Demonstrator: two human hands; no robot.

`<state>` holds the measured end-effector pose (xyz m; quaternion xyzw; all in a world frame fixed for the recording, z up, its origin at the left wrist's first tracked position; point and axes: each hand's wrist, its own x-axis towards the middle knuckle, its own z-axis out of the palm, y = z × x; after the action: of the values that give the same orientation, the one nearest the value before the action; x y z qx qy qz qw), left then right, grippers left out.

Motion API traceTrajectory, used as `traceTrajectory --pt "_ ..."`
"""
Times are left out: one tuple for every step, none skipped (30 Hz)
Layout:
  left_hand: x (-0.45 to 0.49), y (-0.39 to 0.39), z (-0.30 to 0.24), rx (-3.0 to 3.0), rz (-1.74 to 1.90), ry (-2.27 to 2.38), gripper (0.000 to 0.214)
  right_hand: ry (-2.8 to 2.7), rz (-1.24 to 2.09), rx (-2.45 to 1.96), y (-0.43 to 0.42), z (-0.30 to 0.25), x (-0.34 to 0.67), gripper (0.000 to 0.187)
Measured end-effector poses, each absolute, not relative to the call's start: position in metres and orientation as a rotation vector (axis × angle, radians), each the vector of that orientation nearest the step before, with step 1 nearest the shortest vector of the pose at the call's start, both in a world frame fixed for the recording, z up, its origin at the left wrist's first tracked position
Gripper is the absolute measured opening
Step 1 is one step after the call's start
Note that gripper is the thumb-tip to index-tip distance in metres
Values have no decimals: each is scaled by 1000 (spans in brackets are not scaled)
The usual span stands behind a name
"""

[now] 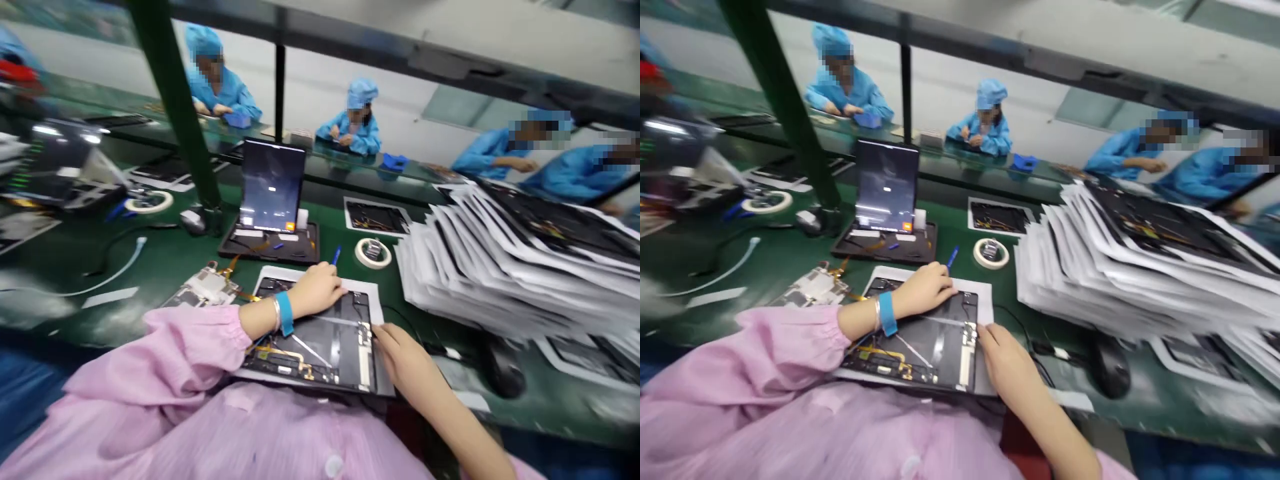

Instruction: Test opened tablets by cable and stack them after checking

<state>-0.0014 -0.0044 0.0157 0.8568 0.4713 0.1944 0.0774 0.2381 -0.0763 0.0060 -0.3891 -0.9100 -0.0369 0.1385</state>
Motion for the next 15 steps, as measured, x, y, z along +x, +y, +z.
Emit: traceTrajectory --pt "-1 -2 11 2538 567 1381 37 -2658 -44 -1159 -77 12 237 32" --pt "-1 1 7 2492 552 1364 39 -2684 22 -1188 -75 17 238 31" --pt "-1 4 4 2441 530 1355 42 -2700 83 -1215 -73 20 239 32" --pt "-2 7 3 2395 504 1351 43 -2689 127 -1257 -69 22 240 35" --pt "-3 9 2 2358 478 1348 45 -2647 149 -1322 -63 22 242 38" --pt "-4 10 1 2334 458 1346 45 -2585 151 -1394 -57 20 243 43" --pt "-5 10 0 2323 442 1344 45 -2523 143 -1460 -50 17 244 48" --pt "-6 10 0 2322 430 1341 45 -2477 131 -1511 -43 13 245 54" --pt "-6 10 -1 2321 422 1344 45 -2461 125 -1540 -36 8 246 58" --pt "-7 10 -2 2320 416 1346 46 -2480 134 -1547 -31 5 246 62" --pt "-7 10 -3 2318 411 1348 47 -2510 145 -1544 -26 1 247 63" --pt "-7 10 -4 2316 412 1350 47 -2525 141 -1550 -24 0 248 63" --pt "-7 10 -4 2316 414 1350 47 -2510 116 -1570 -23 -1 250 61" --pt "-8 10 -5 2317 413 1349 47 -2469 86 -1594 -24 0 253 58" --pt "-8 10 -5 2321 410 1348 46 -2413 75 -1608 -26 2 255 55"
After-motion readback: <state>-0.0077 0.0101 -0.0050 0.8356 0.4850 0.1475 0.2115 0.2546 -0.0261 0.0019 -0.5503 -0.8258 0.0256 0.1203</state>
